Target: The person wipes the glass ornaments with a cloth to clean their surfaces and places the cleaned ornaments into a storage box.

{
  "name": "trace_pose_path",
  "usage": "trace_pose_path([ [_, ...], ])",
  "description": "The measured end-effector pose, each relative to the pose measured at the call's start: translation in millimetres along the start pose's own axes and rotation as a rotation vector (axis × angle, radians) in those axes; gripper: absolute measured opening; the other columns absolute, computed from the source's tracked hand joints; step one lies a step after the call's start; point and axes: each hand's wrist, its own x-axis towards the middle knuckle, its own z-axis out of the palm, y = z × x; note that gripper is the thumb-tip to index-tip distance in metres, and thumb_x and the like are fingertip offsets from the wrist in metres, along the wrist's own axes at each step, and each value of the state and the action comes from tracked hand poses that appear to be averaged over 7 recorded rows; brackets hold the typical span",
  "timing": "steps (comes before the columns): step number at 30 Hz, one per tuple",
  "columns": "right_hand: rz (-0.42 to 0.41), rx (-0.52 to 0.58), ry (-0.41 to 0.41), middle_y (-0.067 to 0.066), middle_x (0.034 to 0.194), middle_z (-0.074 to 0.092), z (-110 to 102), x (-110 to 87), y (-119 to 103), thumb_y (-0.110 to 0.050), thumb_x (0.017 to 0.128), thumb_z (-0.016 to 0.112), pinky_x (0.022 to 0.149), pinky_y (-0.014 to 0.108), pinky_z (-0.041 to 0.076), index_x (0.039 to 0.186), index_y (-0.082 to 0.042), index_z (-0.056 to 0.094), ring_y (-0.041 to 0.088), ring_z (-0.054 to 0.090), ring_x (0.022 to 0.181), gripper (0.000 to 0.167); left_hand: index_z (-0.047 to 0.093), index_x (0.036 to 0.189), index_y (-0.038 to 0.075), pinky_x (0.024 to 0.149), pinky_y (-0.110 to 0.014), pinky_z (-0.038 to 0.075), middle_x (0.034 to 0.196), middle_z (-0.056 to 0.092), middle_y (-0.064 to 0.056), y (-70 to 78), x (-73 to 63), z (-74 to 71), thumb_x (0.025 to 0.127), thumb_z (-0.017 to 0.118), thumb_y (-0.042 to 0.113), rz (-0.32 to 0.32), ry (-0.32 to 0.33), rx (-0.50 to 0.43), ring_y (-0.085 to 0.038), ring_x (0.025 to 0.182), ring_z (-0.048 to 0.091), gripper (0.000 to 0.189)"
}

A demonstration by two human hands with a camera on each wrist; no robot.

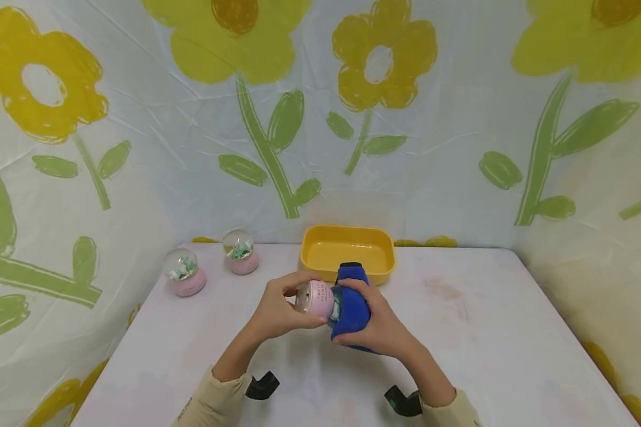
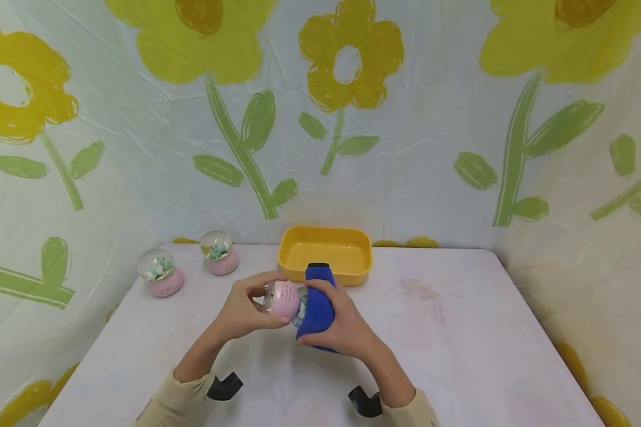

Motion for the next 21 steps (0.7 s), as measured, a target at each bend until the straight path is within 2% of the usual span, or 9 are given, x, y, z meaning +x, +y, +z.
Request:
trace_pose_path([
  [2,0.001,0.029,-0.098,0.009,0.14,0.041,-10,1.3,-1,-0.036,0.063,0.092,0.089,0.055,0.046,0.141,-0.032,0.042,0.037,0.045,0.118,0.092,0.067,0.12,0.016,0.069,-0.038,0.055,0.115,0.066,0.002,-2.5,0.6,-2.6,0.063,0.092,0.013,-0.005,-0.054,-0.038,-0.022,0.092,0.059,0.062],
  [4,0.015,0.123,-0.178,0.009,0.138,0.042,-17,1.9,2,-0.036,0.065,0.091,0.087,0.051,0.047,0.14,-0.032,0.043,0.036,0.046,0.117,0.089,0.066,0.121,0.012,0.063,-0.039,0.056,0.114,0.066,-0.002,-6.4,0.3,-3.4,0.065,0.09,0.014,-0.013,-0.105,-0.122,-0.024,0.086,0.061,0.061],
  [7,0.021,0.379,-0.248,0.013,0.137,0.041,-20,1.8,12,-0.035,0.072,0.086,0.087,0.049,0.048,0.142,-0.027,0.041,0.038,0.045,0.117,0.084,0.062,0.124,0.0,0.062,-0.043,0.057,0.116,0.064,-0.011,-15.9,0.4,-1.5,0.069,0.087,0.014,-0.01,-0.152,-0.297,-0.029,0.082,0.062,0.062],
  [9,-0.003,0.551,-0.247,0.018,0.137,0.04,-17,1.2,20,-0.037,0.077,0.081,0.089,0.049,0.048,0.145,-0.021,0.037,0.038,0.045,0.118,0.083,0.058,0.125,-0.007,0.067,-0.042,0.057,0.117,0.063,-0.014,-21.9,0.2,1.6,0.072,0.085,0.016,-0.012,-0.141,-0.392,-0.03,0.087,0.061,0.064],
  [11,-0.027,0.68,-0.203,0.02,0.137,0.038,-12,0.1,24,-0.038,0.081,0.077,0.091,0.049,0.047,0.147,-0.019,0.032,0.038,0.044,0.119,0.082,0.055,0.127,-0.009,0.074,-0.04,0.057,0.119,0.061,-0.016,-26.9,-0.7,5.9,0.075,0.083,0.017,-0.028,-0.091,-0.463,-0.029,0.094,0.059,0.064],
  [13,-0.035,0.735,-0.113,0.019,0.138,0.038,-5,-0.8,25,-0.038,0.082,0.076,0.093,0.049,0.047,0.148,-0.02,0.03,0.037,0.044,0.12,0.083,0.054,0.129,-0.006,0.08,-0.038,0.055,0.12,0.058,-0.016,-29.5,-1.8,11.2,0.078,0.08,0.015,-0.067,-0.012,-0.515,-0.028,0.1,0.055,0.061],
  [17,0.024,0.698,0.106,0.014,0.138,0.037,6,-1.1,19,-0.027,0.08,0.079,0.092,0.046,0.048,0.148,-0.025,0.029,0.036,0.043,0.121,0.085,0.049,0.136,-0.001,0.081,-0.04,0.055,0.125,0.053,-0.016,-30.5,-4.1,22.3,0.081,0.074,0.009,-0.175,0.12,-0.619,-0.028,0.103,0.056,0.061],
  [19,0.06,0.665,0.192,0.013,0.138,0.037,10,-0.4,15,-0.021,0.079,0.08,0.091,0.045,0.048,0.148,-0.024,0.03,0.036,0.043,0.121,0.085,0.045,0.139,-0.001,0.079,-0.042,0.055,0.127,0.051,-0.016,-30.3,-4.5,26.2,0.082,0.073,0.008,-0.208,0.148,-0.635,-0.028,0.101,0.057,0.064],
  [21,0.083,0.651,0.251,0.012,0.138,0.038,14,0.1,13,-0.017,0.079,0.08,0.091,0.044,0.049,0.147,-0.023,0.032,0.037,0.043,0.121,0.084,0.042,0.138,-0.004,0.079,-0.04,0.055,0.126,0.051,-0.016,-31.3,-4.5,28.0,0.083,0.072,0.009,-0.2,0.153,-0.598,-0.027,0.101,0.057,0.064],
])
